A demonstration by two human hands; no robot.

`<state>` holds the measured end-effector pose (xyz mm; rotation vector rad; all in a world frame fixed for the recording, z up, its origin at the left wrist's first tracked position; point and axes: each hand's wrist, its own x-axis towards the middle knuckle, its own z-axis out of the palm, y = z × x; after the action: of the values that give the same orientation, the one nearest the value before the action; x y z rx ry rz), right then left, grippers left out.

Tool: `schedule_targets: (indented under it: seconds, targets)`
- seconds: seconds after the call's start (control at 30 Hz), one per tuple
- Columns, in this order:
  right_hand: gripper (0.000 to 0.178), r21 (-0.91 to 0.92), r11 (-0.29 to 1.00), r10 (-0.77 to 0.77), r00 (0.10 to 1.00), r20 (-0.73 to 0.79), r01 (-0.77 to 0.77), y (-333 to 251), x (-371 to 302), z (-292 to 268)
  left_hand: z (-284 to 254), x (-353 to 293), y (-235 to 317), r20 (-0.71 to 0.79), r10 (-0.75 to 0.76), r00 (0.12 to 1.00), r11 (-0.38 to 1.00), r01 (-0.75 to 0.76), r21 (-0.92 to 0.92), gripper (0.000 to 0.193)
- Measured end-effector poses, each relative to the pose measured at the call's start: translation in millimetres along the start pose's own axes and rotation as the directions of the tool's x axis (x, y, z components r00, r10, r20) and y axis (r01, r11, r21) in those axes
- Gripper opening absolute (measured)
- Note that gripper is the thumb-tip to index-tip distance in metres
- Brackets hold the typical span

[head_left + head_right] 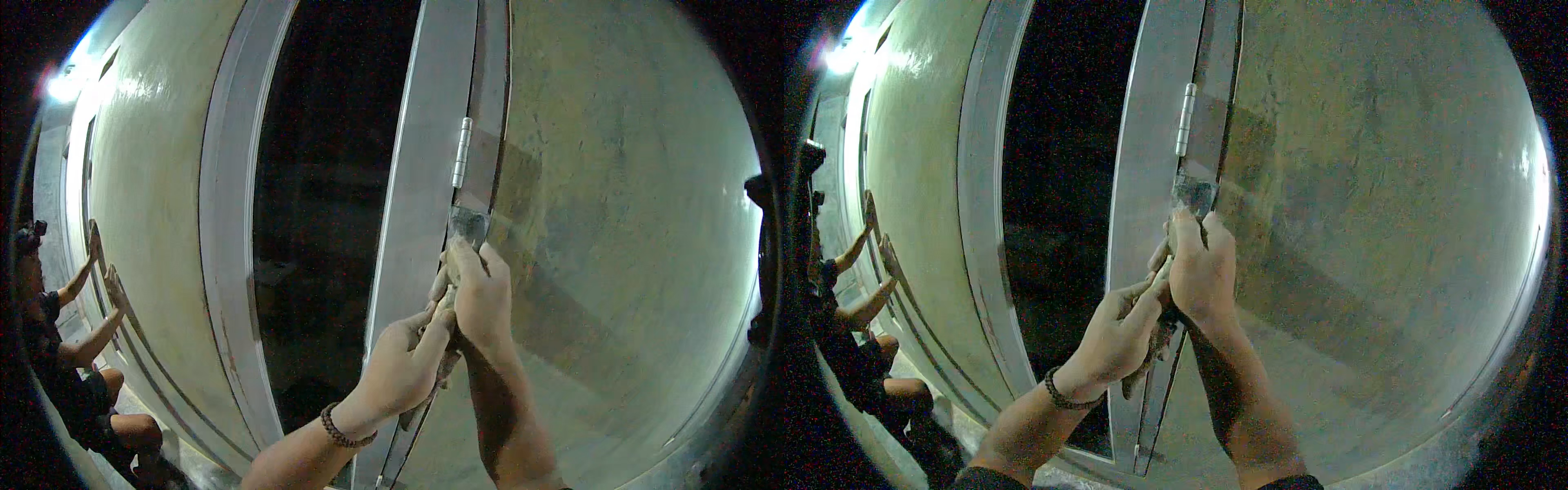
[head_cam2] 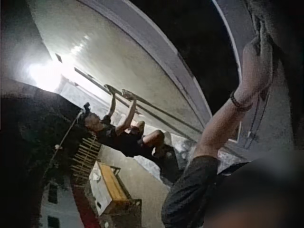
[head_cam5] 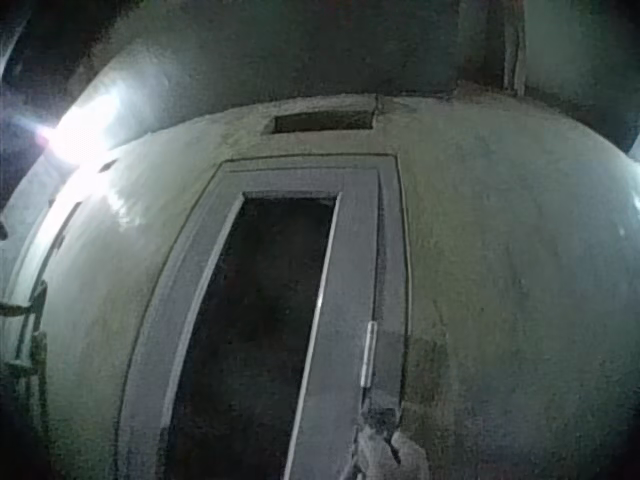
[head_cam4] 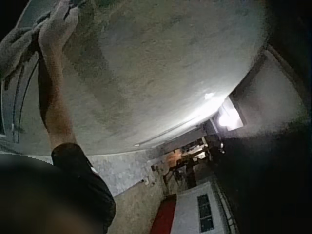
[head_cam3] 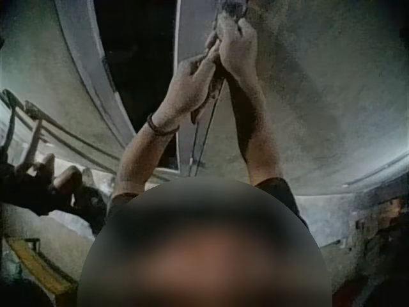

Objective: The person uses a metal scraper to remove old paint and rust from the vertical frame of a door. Another person sands the adjacent wall surface. The camera wearer works along the door edge, scraping away material in short strokes.

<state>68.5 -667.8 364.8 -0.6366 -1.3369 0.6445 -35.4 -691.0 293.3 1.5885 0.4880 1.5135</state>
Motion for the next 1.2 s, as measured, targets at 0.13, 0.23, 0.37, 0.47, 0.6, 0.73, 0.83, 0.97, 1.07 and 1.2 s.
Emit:
schedule_targets:
  seconds: [0.13,0.23,0.37,0.47,0.6,0.73,0.83,0.97,1.07,1.2]
  targets:
    - [0.026,-0.01,1.0,0.012,1.0,-0.014,-0.013,2,2,-5,0,3,-2,0.01,-0.054,0.999,0.998,0.053,0.041,0.044]
    - [0.027,-0.011,0.999,0.041,0.999,-0.001,-0.041,2,3,-6,0,3,0,-0.003,-0.053,0.999,0.994,0.053,0.1,0.043]
    - [0.028,-0.011,0.997,-0.082,0.997,-0.004,0.082,0,6,-7,4,8,0,0.023,0.005,1.0,1.0,-0.004,-0.025,0.042]
    - [0.028,-0.056,0.994,0.089,0.996,-0.028,-0.091,-1,7,-8,6,10,-2,-0.035,0.041,0.999,0.999,-0.042,-0.029,0.042]
    - [0.029,-0.048,0.993,-0.106,0.994,0.02,0.106,-1,7,-11,4,9,1,0.019,0.033,0.999,0.995,-0.034,0.094,0.046]
    - [0.028,-0.081,0.991,0.099,0.994,-0.044,-0.102,-3,10,-10,3,10,3,0.043,-0.265,0.963,0.958,0.257,0.128,0.042]
    - [0.03,-0.097,0.995,-0.04,0.999,-0.016,0.038,-6,18,-11,7,24,-1,0.001,-0.011,1.0,0.982,0.011,0.187,0.041]
    - [0.032,-0.159,0.982,-0.099,0.995,0.016,0.1,-7,22,-15,7,29,-8,0.008,-0.026,1.0,0.994,0.025,0.11,0.043]
    - [0.033,-0.13,0.991,-0.012,1.0,-0.007,0.011,-7,25,-17,8,31,-11,0.015,-0.067,0.998,0.981,0.063,0.183,0.043]
    - [0.032,-0.089,0.995,-0.035,0.999,0.006,0.035,-7,27,-19,10,32,-8,-0.001,-0.001,1.0,0.984,0.001,0.175,0.049]
